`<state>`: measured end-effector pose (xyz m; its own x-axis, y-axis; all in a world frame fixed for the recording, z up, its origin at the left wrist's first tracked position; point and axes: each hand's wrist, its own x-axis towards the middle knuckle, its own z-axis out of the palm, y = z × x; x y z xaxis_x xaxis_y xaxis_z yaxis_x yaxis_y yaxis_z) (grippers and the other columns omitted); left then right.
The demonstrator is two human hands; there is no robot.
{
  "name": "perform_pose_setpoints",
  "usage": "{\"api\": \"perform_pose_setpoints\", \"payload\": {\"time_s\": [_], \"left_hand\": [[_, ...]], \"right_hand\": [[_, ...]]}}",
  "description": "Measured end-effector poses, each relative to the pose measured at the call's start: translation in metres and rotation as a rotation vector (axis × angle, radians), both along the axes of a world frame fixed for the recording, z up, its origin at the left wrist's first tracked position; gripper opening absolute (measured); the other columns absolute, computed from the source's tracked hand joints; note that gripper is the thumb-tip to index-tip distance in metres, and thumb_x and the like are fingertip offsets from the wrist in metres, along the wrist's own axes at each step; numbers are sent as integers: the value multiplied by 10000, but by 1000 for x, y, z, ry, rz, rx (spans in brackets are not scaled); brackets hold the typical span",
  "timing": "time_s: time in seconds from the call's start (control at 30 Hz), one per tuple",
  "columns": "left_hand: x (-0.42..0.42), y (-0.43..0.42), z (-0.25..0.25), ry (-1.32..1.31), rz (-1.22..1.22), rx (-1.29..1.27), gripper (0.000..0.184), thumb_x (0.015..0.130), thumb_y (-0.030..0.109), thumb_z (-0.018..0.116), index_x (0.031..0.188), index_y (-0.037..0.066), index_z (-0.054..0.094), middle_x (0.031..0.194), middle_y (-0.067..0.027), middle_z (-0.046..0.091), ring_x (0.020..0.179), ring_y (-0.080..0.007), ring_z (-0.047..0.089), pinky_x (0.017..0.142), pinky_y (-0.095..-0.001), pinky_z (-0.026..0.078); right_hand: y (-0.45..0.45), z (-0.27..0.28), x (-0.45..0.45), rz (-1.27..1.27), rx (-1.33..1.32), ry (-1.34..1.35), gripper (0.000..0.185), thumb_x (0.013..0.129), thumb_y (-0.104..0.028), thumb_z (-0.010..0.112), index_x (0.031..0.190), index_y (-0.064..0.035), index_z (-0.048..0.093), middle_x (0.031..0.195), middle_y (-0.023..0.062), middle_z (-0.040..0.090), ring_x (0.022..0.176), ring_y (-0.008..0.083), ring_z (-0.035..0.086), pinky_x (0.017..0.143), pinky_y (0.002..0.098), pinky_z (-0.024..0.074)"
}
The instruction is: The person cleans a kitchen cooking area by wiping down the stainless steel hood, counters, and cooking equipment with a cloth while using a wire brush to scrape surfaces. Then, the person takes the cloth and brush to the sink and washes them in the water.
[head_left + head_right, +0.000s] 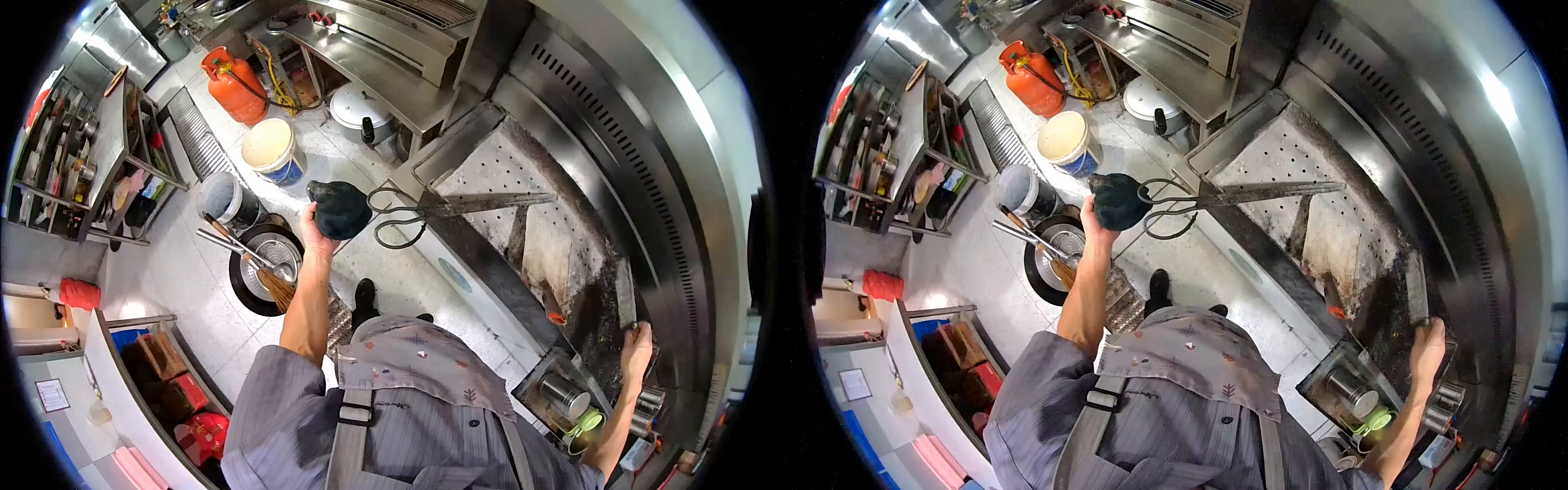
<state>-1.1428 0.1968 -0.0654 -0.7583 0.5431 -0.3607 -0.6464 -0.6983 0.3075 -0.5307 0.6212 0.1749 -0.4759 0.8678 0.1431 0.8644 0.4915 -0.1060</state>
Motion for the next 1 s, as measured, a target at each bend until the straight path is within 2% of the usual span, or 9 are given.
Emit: {"api": "perform_pose_setpoints", "payload": {"time_s": [0.2, 0.4, 0.5, 0.53, 0.67, 0.73, 0.8, 0.83, 1.0], "left_hand": [[-3, 3, 1, -11, -84, 33, 373, 916, 244, 544, 1163, -15, 652, 1147, -174, 715, 1082, -343, 675, 1064, -497, 481], [22, -7, 10, -17, -84, -57, 338, 983, 257, 547, 1173, -1, 654, 1152, -158, 720, 1055, -310, 693, 1021, -469, 517], [35, -13, 22, 3, -28, 21, 389, 975, 143, 567, 1357, 128, 490, 1194, -128, 678, 1060, -303, 684, 952, -480, 555], [41, -15, 32, 33, -13, 14, 356, 987, 196, 562, 1326, 90, 524, 1220, -134, 673, 1067, -301, 680, 973, -471, 542], [58, -34, 78, 130, -71, 194, 468, 1015, 381, 539, 1321, 27, 554, 1286, -139, 649, 1125, -300, 650, 1032, -452, 497], [58, -40, 79, 140, -98, 167, 533, 1006, 450, 555, 1353, 46, 540, 1313, -133, 632, 1185, -289, 618, 1052, -449, 483], [58, -43, 85, 200, -116, 138, 577, 988, 501, 575, 1359, 61, 538, 1355, -125, 605, 1228, -269, 591, 1075, -441, 464], [54, -44, 92, 233, -116, 41, 589, 977, 534, 585, 1343, 75, 544, 1345, -106, 603, 1224, -244, 586, 1085, -420, 451], [6, -54, 79, 179, -162, -128, 474, 975, 485, 617, 1190, 63, 619, 1173, -111, 662, 1053, -223, 642, 947, -395, 530]], "right_hand": [[-90, 51, -181, 71, -565, 495, 271, 920, -75, 626, 1183, -15, 597, 874, 26, 606, 788, 115, 568, 710, 284, 479], [-203, 17, -351, 534, -1288, 729, 466, 923, 12, 635, 1367, 0, 494, 960, 42, 624, 777, 105, 593, 671, 257, 518], [-257, -11, -411, 643, -1397, 655, 449, 916, 18, 636, 1345, 22, 500, 956, 45, 622, 769, 103, 591, 675, 259, 522], [-272, -19, -426, 663, -1422, 641, 426, 919, 22, 629, 1326, 31, 504, 948, 45, 611, 774, 100, 588, 683, 260, 527], [-314, -52, -470, 715, -1409, 662, 418, 921, 2, 636, 1318, 38, 509, 922, 31, 607, 758, 75, 580, 666, 242, 509], [-329, -63, -489, 720, -1321, 616, 442, 902, 4, 634, 1323, 44, 505, 989, 93, 613, 858, 164, 621, 769, 303, 523], [-343, -79, -506, 967, -624, 642, 510, 871, 0, 628, 1353, 64, 475, 1166, 213, 575, 1042, 334, 606, 905, 419, 496], [-351, -73, -514, 943, -752, 637, 515, 853, 32, 583, 1351, 79, 462, 1242, 271, 510, 1187, 446, 501, 1017, 472, 423], [-381, -95, -541, 1124, -540, 648, 450, 882, 7, 506, 1321, 101, 463, 1251, 273, 520, 1167, 445, 506, 1016, 485, 419]]}}
